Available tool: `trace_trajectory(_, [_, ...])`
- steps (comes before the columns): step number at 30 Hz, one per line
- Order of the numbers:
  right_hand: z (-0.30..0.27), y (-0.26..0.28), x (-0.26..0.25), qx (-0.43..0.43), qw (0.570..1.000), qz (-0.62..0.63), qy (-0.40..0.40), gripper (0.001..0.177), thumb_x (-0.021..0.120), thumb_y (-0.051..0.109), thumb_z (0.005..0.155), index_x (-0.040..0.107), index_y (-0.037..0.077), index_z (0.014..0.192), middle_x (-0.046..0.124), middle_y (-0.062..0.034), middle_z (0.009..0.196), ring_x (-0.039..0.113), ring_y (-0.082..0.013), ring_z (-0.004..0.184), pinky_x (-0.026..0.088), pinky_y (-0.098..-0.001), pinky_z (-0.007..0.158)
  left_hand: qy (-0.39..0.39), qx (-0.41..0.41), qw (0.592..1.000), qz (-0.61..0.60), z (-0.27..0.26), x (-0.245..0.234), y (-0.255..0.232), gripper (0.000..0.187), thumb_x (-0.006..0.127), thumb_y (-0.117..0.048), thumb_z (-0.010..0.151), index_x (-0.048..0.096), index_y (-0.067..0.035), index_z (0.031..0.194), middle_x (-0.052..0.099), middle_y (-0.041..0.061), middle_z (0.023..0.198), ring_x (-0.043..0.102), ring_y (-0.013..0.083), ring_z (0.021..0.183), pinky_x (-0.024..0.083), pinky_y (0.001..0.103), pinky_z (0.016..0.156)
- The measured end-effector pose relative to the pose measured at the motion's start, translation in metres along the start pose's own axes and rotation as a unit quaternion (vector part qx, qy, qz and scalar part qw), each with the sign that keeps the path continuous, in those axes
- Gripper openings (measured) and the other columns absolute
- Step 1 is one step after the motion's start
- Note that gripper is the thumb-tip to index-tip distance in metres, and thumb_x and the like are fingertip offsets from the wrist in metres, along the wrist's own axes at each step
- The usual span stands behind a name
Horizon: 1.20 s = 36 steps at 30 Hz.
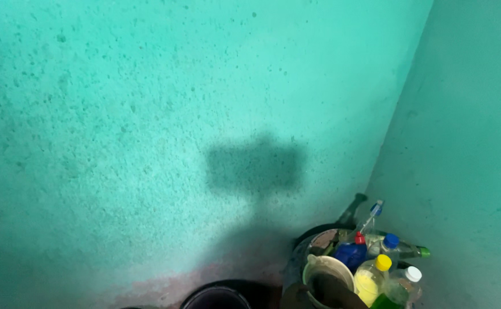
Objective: The person wipes a concrete ledge using a cloth, dipping the cloth into a container of liquid several times to dampen it.
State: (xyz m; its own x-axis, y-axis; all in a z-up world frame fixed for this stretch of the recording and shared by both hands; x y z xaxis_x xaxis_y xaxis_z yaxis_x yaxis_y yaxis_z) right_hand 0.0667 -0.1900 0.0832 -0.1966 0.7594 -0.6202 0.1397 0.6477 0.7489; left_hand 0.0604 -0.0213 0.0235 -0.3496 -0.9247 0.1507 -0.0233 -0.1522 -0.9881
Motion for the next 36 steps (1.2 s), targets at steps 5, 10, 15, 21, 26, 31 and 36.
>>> trace_trajectory(5, [0.008, -0.006, 0.009, -0.004, 0.999, -0.027, 0.020, 0.025, 0.056, 0.010, 0.089, 0.078, 0.008, 0.103, 0.079, -0.0139, 0.099, 0.074, -0.0277, 0.095, 0.057, -0.0372, 0.087, -0.006, -0.009, 1.000, -0.012, 0.000, -0.005, 0.011, 0.041, 0.079, -0.009, 0.085, 0.064, -0.002, 0.123, 0.066, 0.009, 0.098, 0.066, 0.0201, 0.090, 0.056, 0.036, 0.080])
trace_trajectory(10, [0.020, -0.042, 0.017, -0.004, 0.997, -0.069, 0.035, 0.025, 0.058, 0.007, 0.086, 0.079, 0.010, 0.099, 0.079, -0.0146, 0.098, 0.075, -0.0289, 0.095, 0.057, -0.0379, 0.087, -0.005, -0.017, 0.999, -0.029, 0.006, 0.002, 0.041, 0.042, 0.079, -0.010, 0.085, 0.063, -0.001, 0.124, 0.066, 0.010, 0.098, 0.066, 0.0208, 0.089, 0.056, 0.036, 0.079])
trace_trajectory(15, [0.036, -0.072, 0.017, -0.020, 0.987, -0.155, 0.043, 0.025, 0.059, 0.005, 0.082, 0.080, 0.011, 0.095, 0.078, -0.0154, 0.097, 0.076, -0.0300, 0.095, 0.058, -0.0387, 0.086, -0.010, -0.016, 0.998, -0.064, 0.005, 0.009, 0.057, 0.044, 0.079, -0.010, 0.086, 0.062, -0.001, 0.125, 0.065, 0.010, 0.098, 0.067, 0.0215, 0.089, 0.056, 0.037, 0.079])
trace_trajectory(21, [0.005, -0.029, -0.057, -0.072, 0.973, -0.197, -0.100, 0.028, 0.062, -0.003, 0.076, 0.082, 0.011, 0.092, 0.078, -0.0161, 0.098, 0.075, -0.0330, 0.097, 0.058, -0.0404, 0.086, -0.010, -0.022, 0.986, -0.163, -0.010, 0.028, 0.079, 0.046, 0.079, -0.011, 0.086, 0.062, -0.001, 0.127, 0.065, 0.011, 0.098, 0.067, 0.0223, 0.088, 0.057, 0.038, 0.079])
trace_trajectory(26, [-0.076, 0.079, -0.111, -0.143, 0.940, -0.141, -0.275, 0.028, 0.067, -0.009, 0.071, 0.078, 0.005, 0.093, 0.075, -0.0147, 0.099, 0.071, -0.0350, 0.091, 0.056, -0.0415, 0.080, 0.056, -0.013, 0.969, -0.241, -0.010, 0.047, 0.069, 0.047, 0.079, -0.017, 0.089, 0.062, 0.001, 0.128, 0.068, 0.012, 0.104, 0.068, 0.0196, 0.092, 0.057, 0.035, 0.082])
trace_trajectory(31, [-0.085, 0.073, -0.108, -0.114, 0.931, -0.115, -0.327, 0.026, 0.065, -0.009, 0.075, 0.075, 0.004, 0.095, 0.073, -0.0143, 0.098, 0.072, -0.0327, 0.089, 0.057, -0.0406, 0.078, 0.038, 0.061, 0.992, -0.102, -0.014, 0.045, 0.058, 0.049, 0.082, -0.014, 0.085, 0.064, 0.000, 0.128, 0.068, 0.010, 0.112, 0.064, 0.0179, 0.097, 0.054, 0.034, 0.085])
trace_trajectory(36, [-0.028, -0.015, -0.033, -0.082, 0.960, -0.190, -0.188, 0.025, 0.071, 0.002, 0.072, 0.078, 0.005, 0.096, 0.071, -0.0196, 0.107, 0.068, -0.0375, 0.102, 0.055, -0.0417, 0.090, 0.036, -0.036, 0.990, -0.132, -0.010, 0.039, 0.083, 0.053, 0.085, -0.016, 0.077, 0.064, -0.005, 0.125, 0.067, 0.007, 0.116, 0.066, 0.0191, 0.101, 0.057, 0.036, 0.087])
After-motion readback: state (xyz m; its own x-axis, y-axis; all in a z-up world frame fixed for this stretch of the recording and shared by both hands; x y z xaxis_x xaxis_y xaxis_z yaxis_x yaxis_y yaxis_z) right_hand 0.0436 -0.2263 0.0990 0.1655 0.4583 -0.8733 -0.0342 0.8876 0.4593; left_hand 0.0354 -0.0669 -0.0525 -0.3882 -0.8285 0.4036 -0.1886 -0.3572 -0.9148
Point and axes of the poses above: each hand's wrist, its own z-axis towards the middle knuckle, its own x-axis out of the palm, y = z × x, the point moved 7 cm from there along z, towards the middle knuckle
